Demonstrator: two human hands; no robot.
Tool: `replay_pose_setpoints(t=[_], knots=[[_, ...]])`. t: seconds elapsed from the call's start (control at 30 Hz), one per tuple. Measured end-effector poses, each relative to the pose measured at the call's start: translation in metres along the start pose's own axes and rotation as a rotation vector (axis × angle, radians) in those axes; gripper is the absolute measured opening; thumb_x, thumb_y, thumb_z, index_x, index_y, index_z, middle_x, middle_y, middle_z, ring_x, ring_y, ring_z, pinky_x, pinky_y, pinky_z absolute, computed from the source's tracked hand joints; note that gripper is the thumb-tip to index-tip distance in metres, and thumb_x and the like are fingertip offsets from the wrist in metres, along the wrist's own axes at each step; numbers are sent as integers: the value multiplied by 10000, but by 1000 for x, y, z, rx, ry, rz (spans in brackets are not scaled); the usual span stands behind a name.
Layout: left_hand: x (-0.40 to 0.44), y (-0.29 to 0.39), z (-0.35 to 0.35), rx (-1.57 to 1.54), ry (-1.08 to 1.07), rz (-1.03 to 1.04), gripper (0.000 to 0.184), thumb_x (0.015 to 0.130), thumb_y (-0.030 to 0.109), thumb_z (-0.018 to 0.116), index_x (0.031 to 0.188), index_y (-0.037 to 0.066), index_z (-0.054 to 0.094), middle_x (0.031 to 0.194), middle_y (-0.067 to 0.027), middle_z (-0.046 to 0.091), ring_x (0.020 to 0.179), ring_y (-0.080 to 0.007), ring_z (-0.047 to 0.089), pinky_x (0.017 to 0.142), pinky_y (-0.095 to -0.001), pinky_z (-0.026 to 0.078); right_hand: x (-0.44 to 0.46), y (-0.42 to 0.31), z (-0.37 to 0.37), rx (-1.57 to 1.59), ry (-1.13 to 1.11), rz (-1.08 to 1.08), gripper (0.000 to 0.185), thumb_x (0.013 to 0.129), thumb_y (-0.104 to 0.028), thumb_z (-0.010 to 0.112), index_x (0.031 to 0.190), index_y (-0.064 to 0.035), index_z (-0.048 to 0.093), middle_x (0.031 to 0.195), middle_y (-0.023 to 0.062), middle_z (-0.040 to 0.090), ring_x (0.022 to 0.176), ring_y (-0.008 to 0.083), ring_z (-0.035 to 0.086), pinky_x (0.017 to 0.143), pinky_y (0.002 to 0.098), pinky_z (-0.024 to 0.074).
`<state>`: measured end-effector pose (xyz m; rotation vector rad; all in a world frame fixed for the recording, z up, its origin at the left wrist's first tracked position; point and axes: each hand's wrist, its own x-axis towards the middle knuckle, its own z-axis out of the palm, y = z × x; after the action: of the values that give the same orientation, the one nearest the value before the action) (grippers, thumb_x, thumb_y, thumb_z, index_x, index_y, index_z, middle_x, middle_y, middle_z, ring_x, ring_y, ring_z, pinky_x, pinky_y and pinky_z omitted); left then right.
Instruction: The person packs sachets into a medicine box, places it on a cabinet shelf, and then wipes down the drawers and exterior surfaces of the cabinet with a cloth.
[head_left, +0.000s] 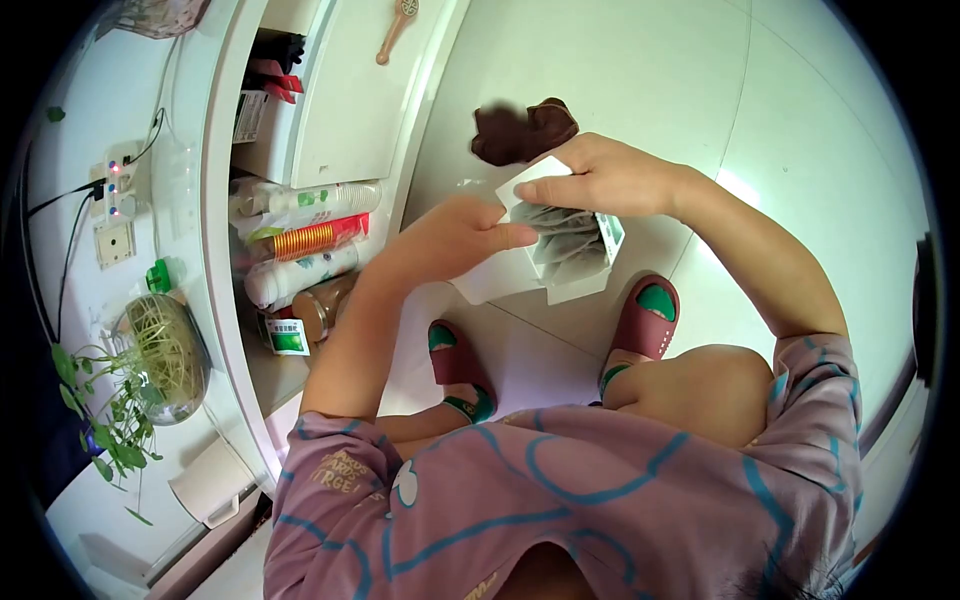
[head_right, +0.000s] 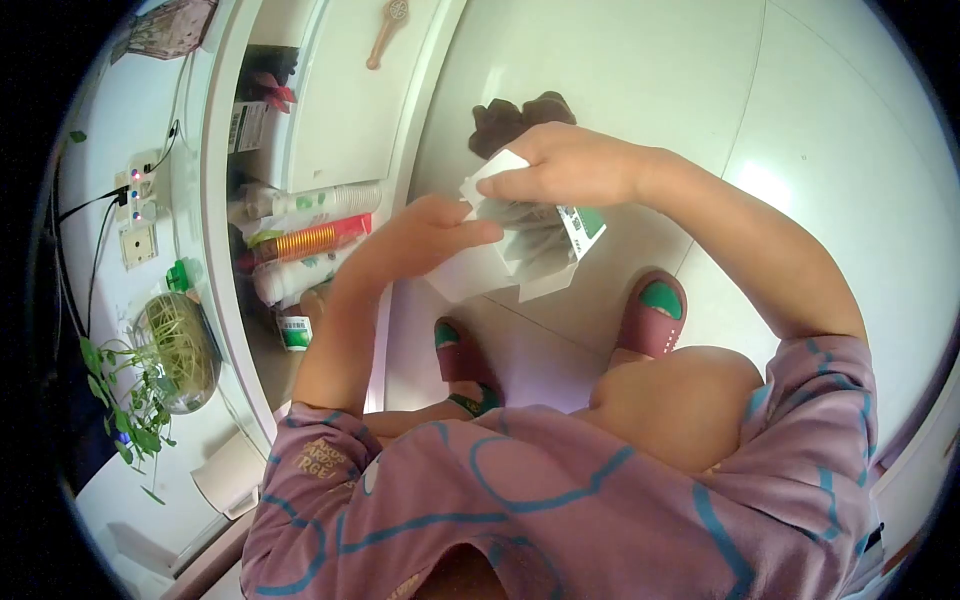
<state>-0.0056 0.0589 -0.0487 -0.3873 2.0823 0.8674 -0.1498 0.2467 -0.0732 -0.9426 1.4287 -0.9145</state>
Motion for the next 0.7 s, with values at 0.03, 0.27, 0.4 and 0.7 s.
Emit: replay_pose_setpoints(t=[0.03, 0.27, 0.4, 0.7], knots=[[1, -3, 7, 109, 101, 4, 478, 900, 435, 682, 816, -34, 650, 667, -173, 573, 662, -216, 601, 633, -396, 445, 4, 4, 2, -2, -4, 0, 500, 970, -440, 544, 1216, -17, 647, 1115, 166, 693, 1020, 295, 635, 932, 383, 468], [-9, -3, 24, 248, 549, 216, 436, 869, 415, 708, 876, -18, 668, 775, -247, 617, 764, -307, 664, 692, -426, 472, 26, 28, 5, 104, 168, 107, 472, 977, -441, 553, 1107, -9, 691, 1039, 108, 714, 953, 217, 640, 873, 367, 486], [-13, -16, -5, -341, -180, 104, 430, 817, 383, 778, 1042, 23, 708, 979, -144, 711, 942, -246, 672, 837, -348, 497, 21, 26, 9, 17, -1, -67, 444, 975, -411, 575, 1132, -12, 692, 1014, 124, 712, 933, 218, 641, 862, 349, 486], [5, -22, 34, -676, -173, -48, 492, 871, 299, 754, 1224, -15, 620, 1015, -114, 724, 952, -192, 680, 875, -321, 508, 22, 16, 4, -80, -3, 28, 457, 972, -405, 557, 1160, -8, 683, 1056, 139, 708, 924, 240, 665, 860, 365, 512]])
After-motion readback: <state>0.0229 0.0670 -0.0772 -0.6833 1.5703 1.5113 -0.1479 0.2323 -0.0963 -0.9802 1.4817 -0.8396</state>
